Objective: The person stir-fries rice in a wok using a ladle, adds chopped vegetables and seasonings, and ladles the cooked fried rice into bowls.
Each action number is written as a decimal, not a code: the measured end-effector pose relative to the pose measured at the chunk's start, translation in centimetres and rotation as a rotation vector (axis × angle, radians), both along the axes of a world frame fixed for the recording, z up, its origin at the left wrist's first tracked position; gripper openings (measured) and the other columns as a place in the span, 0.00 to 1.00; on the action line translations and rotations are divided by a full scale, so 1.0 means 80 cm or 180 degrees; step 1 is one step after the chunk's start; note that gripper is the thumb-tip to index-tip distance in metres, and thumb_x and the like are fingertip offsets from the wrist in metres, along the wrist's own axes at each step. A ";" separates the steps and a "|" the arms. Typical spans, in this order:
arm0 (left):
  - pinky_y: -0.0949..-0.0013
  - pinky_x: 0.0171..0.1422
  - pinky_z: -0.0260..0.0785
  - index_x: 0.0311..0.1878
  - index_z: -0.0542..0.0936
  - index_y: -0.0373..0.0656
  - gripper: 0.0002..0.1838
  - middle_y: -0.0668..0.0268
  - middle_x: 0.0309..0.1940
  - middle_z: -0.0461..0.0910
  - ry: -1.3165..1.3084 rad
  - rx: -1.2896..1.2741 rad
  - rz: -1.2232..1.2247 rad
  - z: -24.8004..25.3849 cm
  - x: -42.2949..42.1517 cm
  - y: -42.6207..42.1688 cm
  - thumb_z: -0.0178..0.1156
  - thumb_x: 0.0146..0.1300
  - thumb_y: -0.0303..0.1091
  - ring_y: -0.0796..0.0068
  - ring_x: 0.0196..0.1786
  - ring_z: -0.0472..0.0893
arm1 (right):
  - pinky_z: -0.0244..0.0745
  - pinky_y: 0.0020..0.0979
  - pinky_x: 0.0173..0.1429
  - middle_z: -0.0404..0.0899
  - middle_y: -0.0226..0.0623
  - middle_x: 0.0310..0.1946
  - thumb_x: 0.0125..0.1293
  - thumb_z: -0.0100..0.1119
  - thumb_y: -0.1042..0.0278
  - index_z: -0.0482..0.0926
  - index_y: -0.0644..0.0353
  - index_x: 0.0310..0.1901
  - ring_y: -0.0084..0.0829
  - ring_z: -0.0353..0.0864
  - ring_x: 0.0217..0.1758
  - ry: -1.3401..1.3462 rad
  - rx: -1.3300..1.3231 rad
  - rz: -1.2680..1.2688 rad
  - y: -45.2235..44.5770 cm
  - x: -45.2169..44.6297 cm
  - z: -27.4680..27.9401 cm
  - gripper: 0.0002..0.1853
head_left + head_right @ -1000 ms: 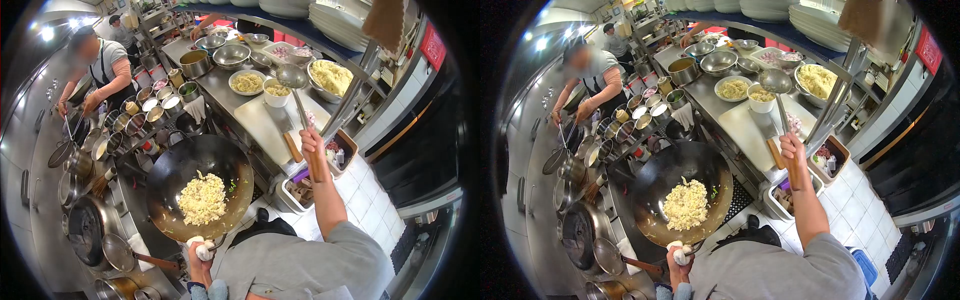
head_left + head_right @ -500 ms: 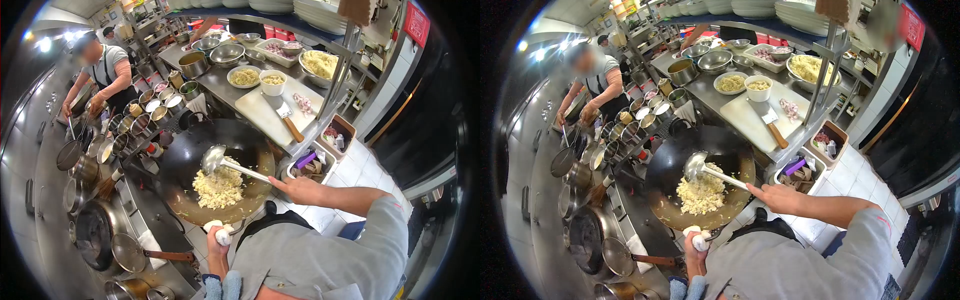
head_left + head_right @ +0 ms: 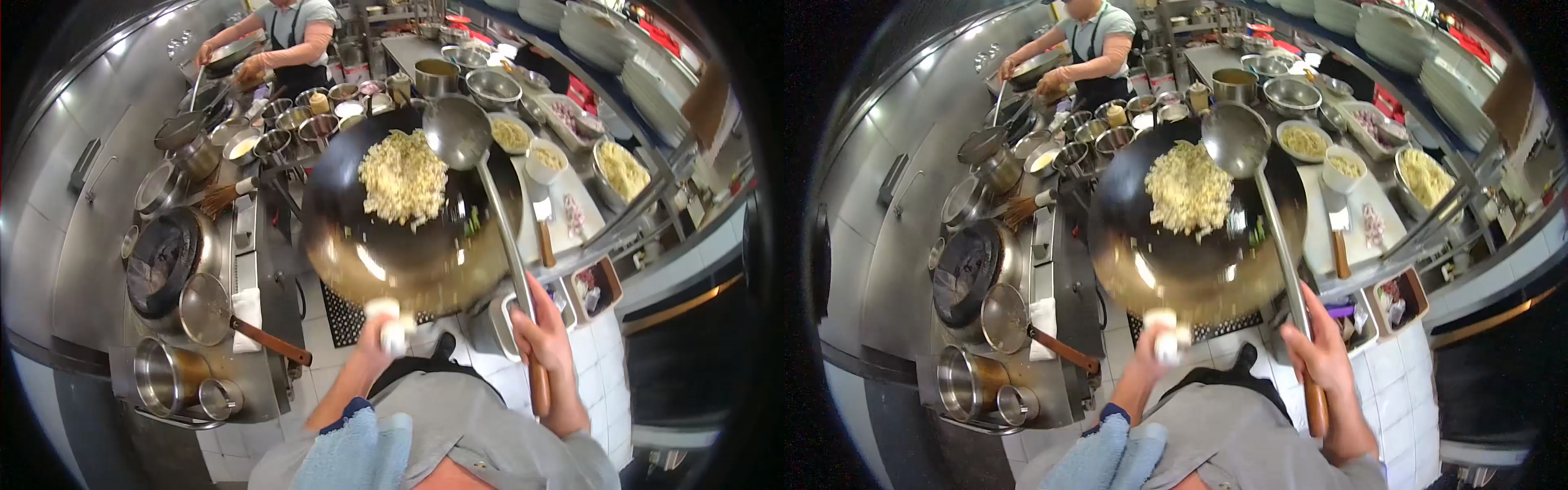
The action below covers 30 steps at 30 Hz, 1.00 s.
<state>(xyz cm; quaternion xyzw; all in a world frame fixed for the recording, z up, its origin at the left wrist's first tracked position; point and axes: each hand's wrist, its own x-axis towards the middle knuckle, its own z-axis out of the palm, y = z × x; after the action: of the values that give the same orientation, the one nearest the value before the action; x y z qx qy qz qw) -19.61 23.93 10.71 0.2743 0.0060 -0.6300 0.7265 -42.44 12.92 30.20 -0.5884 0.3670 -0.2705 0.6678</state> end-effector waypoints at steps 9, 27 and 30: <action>0.67 0.31 0.71 0.38 0.73 0.39 0.12 0.58 0.29 0.77 0.0129 -0.0006 -0.0044 0.050 0.015 0.003 0.55 0.49 0.32 0.66 0.31 0.78 | 0.58 0.21 0.12 0.66 0.27 0.20 0.60 0.49 0.79 0.48 0.61 0.69 0.15 0.59 0.11 0.0418 -0.0274 0.0014 -0.006 0.013 0.004 0.35; 0.70 0.22 0.70 0.30 0.71 0.43 0.03 0.67 0.22 0.74 -0.0071 0.1092 0.0022 -0.044 -0.002 0.029 0.51 0.54 0.30 0.76 0.22 0.76 | 0.61 0.20 0.12 0.63 0.28 0.24 0.62 0.49 0.76 0.47 0.56 0.70 0.15 0.60 0.14 0.0627 0.1585 0.1269 -0.036 0.034 -0.126 0.35; 0.70 0.22 0.70 0.30 0.71 0.42 0.03 0.67 0.23 0.73 -0.0144 0.1156 0.0072 -0.041 -0.007 0.032 0.51 0.53 0.30 0.76 0.22 0.76 | 0.61 0.21 0.11 0.64 0.29 0.24 0.62 0.49 0.76 0.46 0.57 0.70 0.16 0.61 0.14 0.0523 0.1734 0.1030 -0.046 0.017 -0.122 0.36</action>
<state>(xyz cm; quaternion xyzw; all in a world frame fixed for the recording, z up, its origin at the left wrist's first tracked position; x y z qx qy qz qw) -20.20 26.49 7.47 0.4151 0.1064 -0.6040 0.6720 -41.06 9.23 20.47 -0.4587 0.3802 -0.0045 0.8031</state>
